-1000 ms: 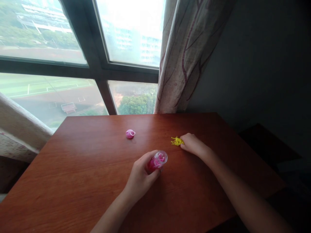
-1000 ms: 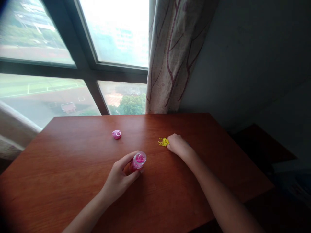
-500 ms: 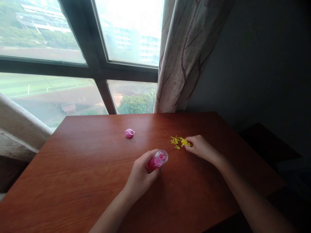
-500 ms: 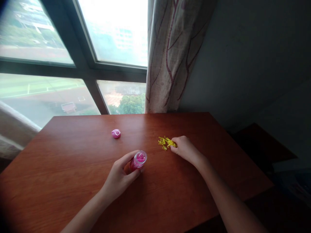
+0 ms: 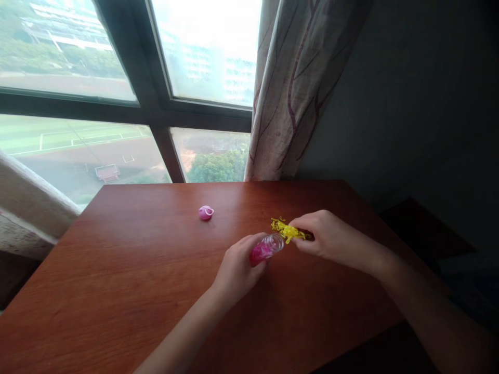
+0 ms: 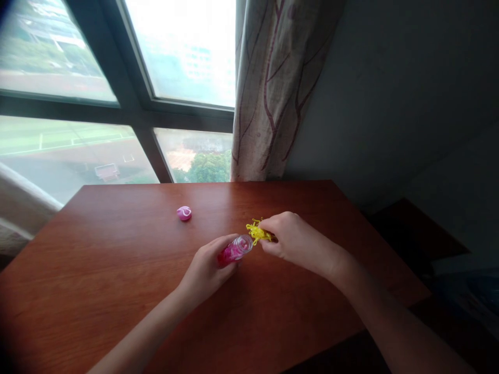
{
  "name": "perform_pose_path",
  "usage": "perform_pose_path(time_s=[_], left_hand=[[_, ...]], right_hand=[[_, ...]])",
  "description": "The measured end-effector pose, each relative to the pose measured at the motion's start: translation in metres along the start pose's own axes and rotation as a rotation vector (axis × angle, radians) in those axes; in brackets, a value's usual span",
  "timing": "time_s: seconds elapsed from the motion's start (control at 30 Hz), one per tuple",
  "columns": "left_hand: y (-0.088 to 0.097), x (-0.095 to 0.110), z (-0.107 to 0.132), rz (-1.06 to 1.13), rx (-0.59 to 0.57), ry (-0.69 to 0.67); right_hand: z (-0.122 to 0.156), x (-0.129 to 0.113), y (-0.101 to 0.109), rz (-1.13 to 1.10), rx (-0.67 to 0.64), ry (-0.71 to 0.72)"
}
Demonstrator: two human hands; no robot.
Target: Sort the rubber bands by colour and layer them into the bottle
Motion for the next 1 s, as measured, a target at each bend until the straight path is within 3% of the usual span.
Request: perform_pose_path(time_s=[0.13, 0.3, 0.53, 0.73, 0.9, 1.0], left_hand=[[0.002, 0.003, -0.006, -0.116, 0.014, -0.049], [0.0, 0.01, -0.006, -0.277, -0.01, -0.118], [-0.007, 0.018, -0.004, -0.48, -0.055, -0.176], [-0.008, 0.018, -0.002, -0.478, -0.053, -0.147], [-0.01, 0.014, 0.0, -0.44, -0.041, -0.113], [-0.007, 0.009, -0.002, -0.426, -0.02, -0.071]], right_hand=[[-0.002, -0.008, -0.007, 0.107, -0.117, 0.059], [-0.002, -0.006, -0.017, 0.292, -0.265, 0.033], [-0.003, -0.024, -0.025, 0.498, -0.46, 0.019], [-0.008, -0.026, -0.025, 0.439, -0.414, 0.057], [-0.009, -0.012, -0.025, 0.261, -0.349, -0.031], [-0.01, -0.012, -0.027, 0.16, -0.343, 0.003]])
Point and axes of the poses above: each hand's wrist, its own z-axis away from the middle knuckle, its own y-axis out of the back of the hand, x = y × z, the point moved 10 cm from there along -z, towards the middle knuckle, and after that the axes turned 15 degrees about x, right-handed, at the moved point
